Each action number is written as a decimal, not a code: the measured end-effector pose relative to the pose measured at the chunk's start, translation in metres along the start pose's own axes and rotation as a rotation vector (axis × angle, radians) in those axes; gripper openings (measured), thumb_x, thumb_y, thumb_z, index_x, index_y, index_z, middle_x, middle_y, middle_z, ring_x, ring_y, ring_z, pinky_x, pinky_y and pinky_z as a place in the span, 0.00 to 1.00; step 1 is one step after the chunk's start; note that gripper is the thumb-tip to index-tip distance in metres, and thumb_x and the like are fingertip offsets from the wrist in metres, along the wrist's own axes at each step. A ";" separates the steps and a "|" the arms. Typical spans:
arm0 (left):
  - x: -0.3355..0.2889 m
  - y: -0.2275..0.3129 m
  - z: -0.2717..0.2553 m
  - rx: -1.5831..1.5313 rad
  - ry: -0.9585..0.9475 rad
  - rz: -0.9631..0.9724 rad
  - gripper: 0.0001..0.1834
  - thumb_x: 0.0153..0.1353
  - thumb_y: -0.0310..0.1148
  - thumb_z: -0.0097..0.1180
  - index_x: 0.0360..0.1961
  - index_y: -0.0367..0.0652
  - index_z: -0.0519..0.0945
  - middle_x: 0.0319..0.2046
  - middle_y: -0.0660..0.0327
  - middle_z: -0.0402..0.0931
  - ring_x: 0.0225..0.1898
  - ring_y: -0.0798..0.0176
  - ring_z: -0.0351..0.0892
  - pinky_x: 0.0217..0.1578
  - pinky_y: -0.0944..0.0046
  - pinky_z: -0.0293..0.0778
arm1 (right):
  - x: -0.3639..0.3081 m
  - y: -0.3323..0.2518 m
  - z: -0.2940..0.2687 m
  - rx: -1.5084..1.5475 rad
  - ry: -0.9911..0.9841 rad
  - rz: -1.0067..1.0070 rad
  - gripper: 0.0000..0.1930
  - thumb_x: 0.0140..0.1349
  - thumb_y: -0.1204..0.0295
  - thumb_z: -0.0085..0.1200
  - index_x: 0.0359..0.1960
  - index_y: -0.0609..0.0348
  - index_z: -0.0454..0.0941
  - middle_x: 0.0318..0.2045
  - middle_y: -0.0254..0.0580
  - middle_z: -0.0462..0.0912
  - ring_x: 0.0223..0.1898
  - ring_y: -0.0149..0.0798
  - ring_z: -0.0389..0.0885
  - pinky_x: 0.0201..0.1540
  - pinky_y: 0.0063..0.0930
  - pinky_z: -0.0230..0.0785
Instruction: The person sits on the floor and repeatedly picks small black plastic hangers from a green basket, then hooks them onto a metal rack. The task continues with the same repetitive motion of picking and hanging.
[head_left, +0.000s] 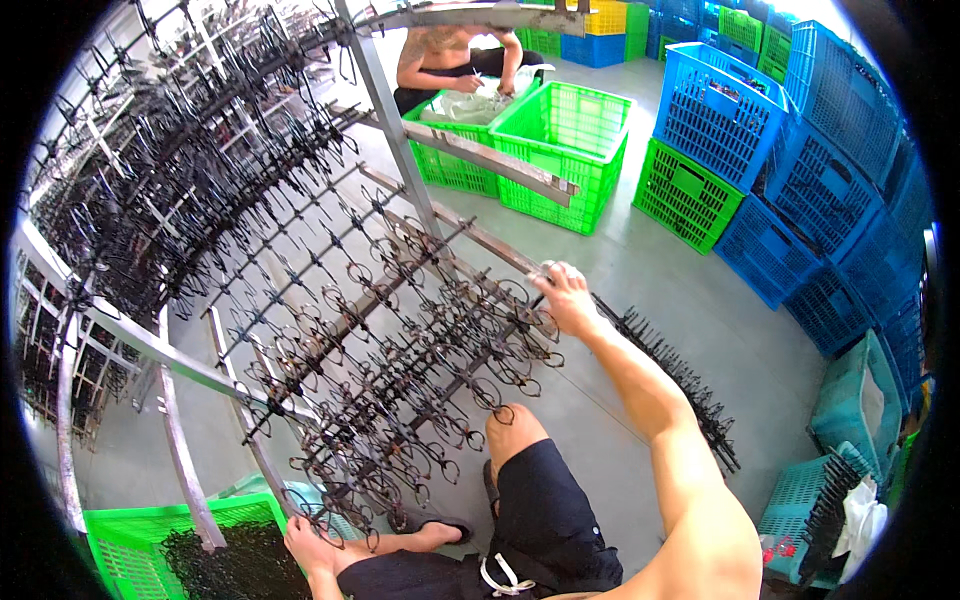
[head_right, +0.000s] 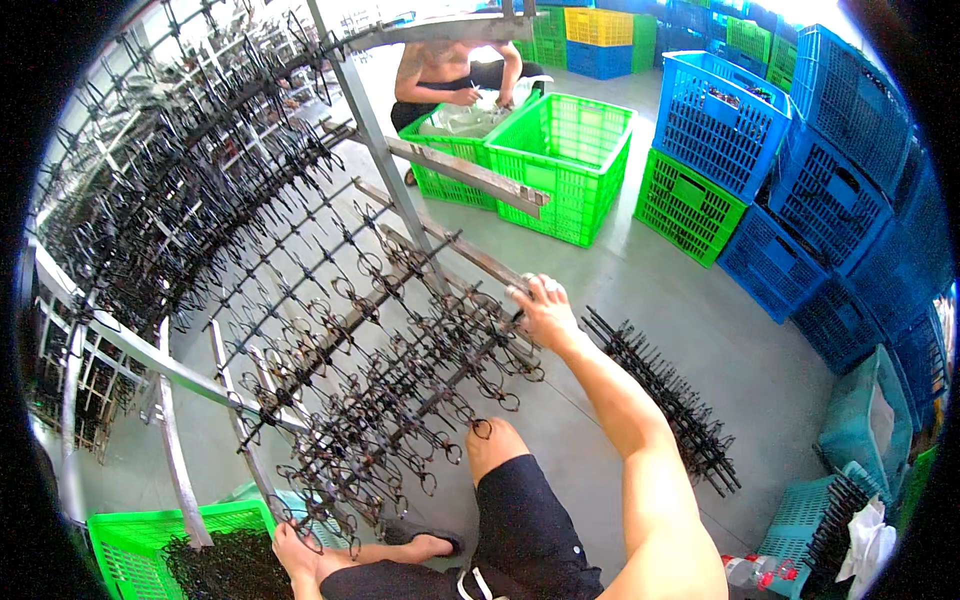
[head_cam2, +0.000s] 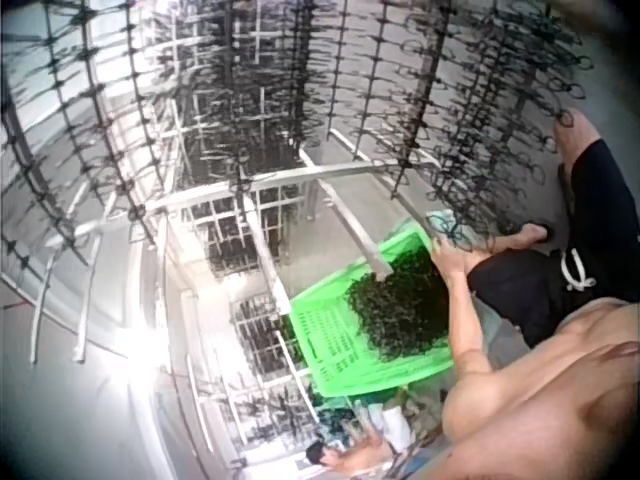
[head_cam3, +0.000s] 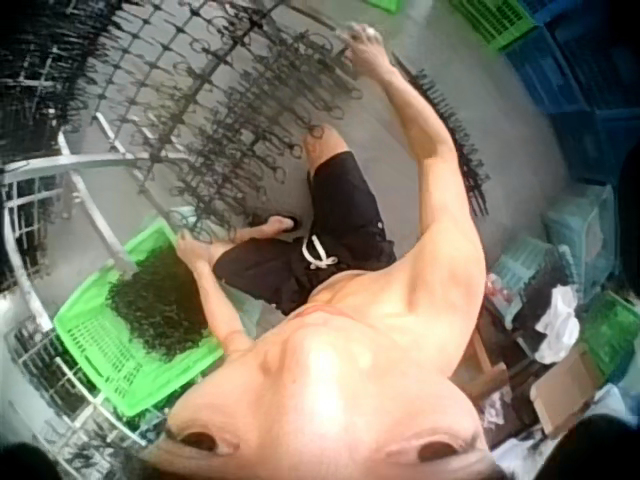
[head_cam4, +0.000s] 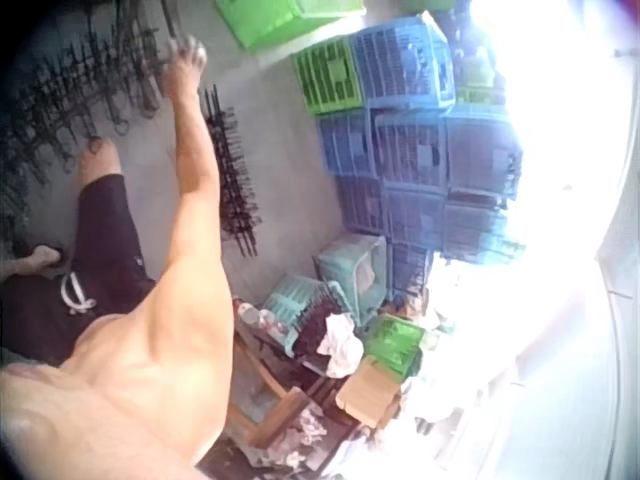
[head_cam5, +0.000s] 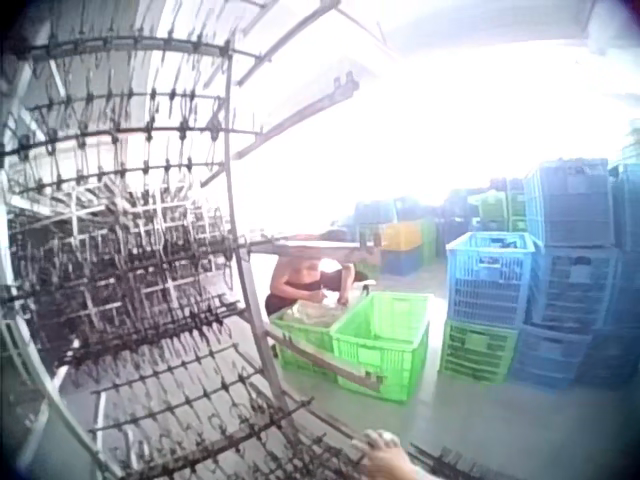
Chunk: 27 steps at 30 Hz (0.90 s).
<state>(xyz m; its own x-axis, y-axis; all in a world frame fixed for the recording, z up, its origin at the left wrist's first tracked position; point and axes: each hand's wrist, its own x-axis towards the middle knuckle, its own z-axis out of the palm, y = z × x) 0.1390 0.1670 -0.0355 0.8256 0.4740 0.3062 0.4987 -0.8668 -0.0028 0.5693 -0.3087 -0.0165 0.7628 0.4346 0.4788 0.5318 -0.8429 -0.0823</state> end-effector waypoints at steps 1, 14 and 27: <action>0.006 -0.002 0.001 -0.023 -0.074 -0.037 0.14 0.49 0.29 0.52 0.38 0.35 0.76 0.40 0.48 0.73 0.42 0.43 0.72 0.47 0.51 0.65 | 0.002 -0.003 -0.004 0.004 -0.158 -0.048 0.27 0.48 0.66 0.59 0.52 0.45 0.67 0.54 0.46 0.62 0.61 0.52 0.55 0.62 0.45 0.46; -0.034 0.012 -0.197 0.190 0.263 0.116 0.13 0.50 0.27 0.54 0.39 0.37 0.77 0.47 0.52 0.74 0.44 0.44 0.73 0.47 0.50 0.69 | 0.013 0.023 -0.103 -0.002 -0.118 -0.128 0.19 0.43 0.74 0.53 0.41 0.51 0.72 0.29 0.40 0.73 0.35 0.46 0.72 0.43 0.38 0.62; 0.223 -0.048 -0.225 0.114 0.320 0.322 0.11 0.54 0.34 0.56 0.39 0.45 0.77 0.36 0.53 0.75 0.36 0.48 0.75 0.37 0.56 0.73 | 0.079 -0.006 -0.162 0.041 0.093 -0.212 0.13 0.53 0.74 0.45 0.40 0.63 0.73 0.35 0.49 0.77 0.40 0.50 0.74 0.46 0.39 0.64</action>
<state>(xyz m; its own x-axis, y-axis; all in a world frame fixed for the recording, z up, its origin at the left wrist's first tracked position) 0.2398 0.2798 0.2469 0.8289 0.0968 0.5509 0.2716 -0.9307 -0.2451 0.5670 -0.3209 0.1631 0.5963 0.5682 0.5671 0.6929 -0.7210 -0.0061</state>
